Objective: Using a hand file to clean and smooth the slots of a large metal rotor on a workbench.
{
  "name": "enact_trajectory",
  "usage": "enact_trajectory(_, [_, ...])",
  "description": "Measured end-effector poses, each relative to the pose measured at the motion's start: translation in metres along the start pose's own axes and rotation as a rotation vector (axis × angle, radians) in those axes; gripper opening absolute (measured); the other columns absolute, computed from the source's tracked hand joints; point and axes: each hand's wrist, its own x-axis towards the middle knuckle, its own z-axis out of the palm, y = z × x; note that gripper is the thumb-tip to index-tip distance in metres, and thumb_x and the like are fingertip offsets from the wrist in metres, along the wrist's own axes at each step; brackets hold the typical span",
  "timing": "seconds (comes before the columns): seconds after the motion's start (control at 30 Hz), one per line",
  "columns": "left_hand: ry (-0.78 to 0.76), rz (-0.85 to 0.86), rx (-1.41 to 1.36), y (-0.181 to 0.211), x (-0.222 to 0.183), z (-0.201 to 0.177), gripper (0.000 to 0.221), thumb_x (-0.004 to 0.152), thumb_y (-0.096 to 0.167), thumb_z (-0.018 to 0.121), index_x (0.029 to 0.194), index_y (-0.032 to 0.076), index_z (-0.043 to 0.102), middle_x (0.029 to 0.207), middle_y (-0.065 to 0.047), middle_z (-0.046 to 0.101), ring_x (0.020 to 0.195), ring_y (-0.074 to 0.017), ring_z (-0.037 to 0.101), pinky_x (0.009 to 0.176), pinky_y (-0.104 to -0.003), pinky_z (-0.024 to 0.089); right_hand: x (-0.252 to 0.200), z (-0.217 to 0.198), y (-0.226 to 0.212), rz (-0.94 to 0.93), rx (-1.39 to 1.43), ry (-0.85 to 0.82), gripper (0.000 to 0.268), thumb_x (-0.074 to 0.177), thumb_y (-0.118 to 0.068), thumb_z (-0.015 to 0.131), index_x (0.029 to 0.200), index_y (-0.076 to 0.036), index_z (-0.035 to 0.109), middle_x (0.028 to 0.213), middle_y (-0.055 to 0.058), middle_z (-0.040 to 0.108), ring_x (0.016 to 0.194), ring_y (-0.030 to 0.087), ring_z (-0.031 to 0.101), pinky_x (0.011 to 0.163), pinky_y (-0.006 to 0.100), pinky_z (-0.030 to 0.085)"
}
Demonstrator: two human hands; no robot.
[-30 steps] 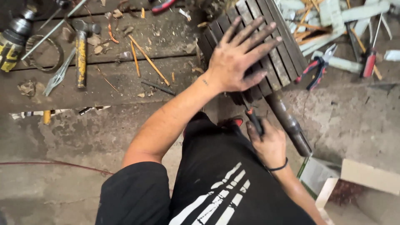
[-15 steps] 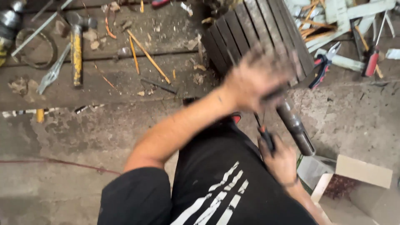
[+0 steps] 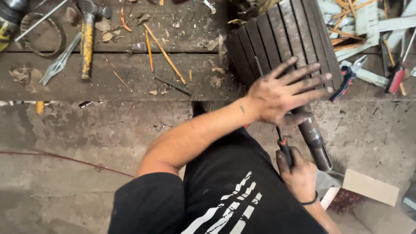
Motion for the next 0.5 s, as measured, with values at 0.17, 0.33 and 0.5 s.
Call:
enact_trajectory(0.17, [-0.03,-0.086,0.101,-0.039,0.011,-0.028,0.064,0.103,0.067,0.036,0.154,0.028,0.038,0.161,-0.004,0.037,0.152,-0.027,0.034,0.126,-0.06,0.019,0.036,0.0,-0.029,-0.112,-0.014,0.074,0.03,0.099,-0.04,0.061,0.1,-0.01,0.067,0.075,0.021,0.067,0.072,0.047,0.064,0.062,0.052,0.045])
enact_trajectory(0.33, [0.013,-0.101,0.057,-0.024,0.01,-0.024,0.057,0.106,0.057,0.05,0.155,0.027,0.046,0.16,-0.002,0.037,0.152,-0.0275,0.037,0.128,-0.055,0.025,0.012,-0.001,-0.025,-0.064,0.03,0.131,0.029,0.1,-0.038,0.064,0.095,-0.01,0.065,0.065,0.013,0.06,0.06,0.036,0.058,0.06,0.046,0.043])
enact_trajectory(0.5, [0.001,-0.025,0.067,-0.009,0.01,-0.003,0.063,0.104,0.07,0.039,0.151,0.029,0.035,0.16,-0.002,0.04,0.152,-0.0252,0.037,0.129,-0.054,0.021,-0.006,-0.016,-0.027,0.037,-0.017,0.008,0.03,0.096,-0.043,0.063,0.1,-0.014,0.069,0.071,0.02,0.068,0.067,0.043,0.066,0.061,0.049,0.046])
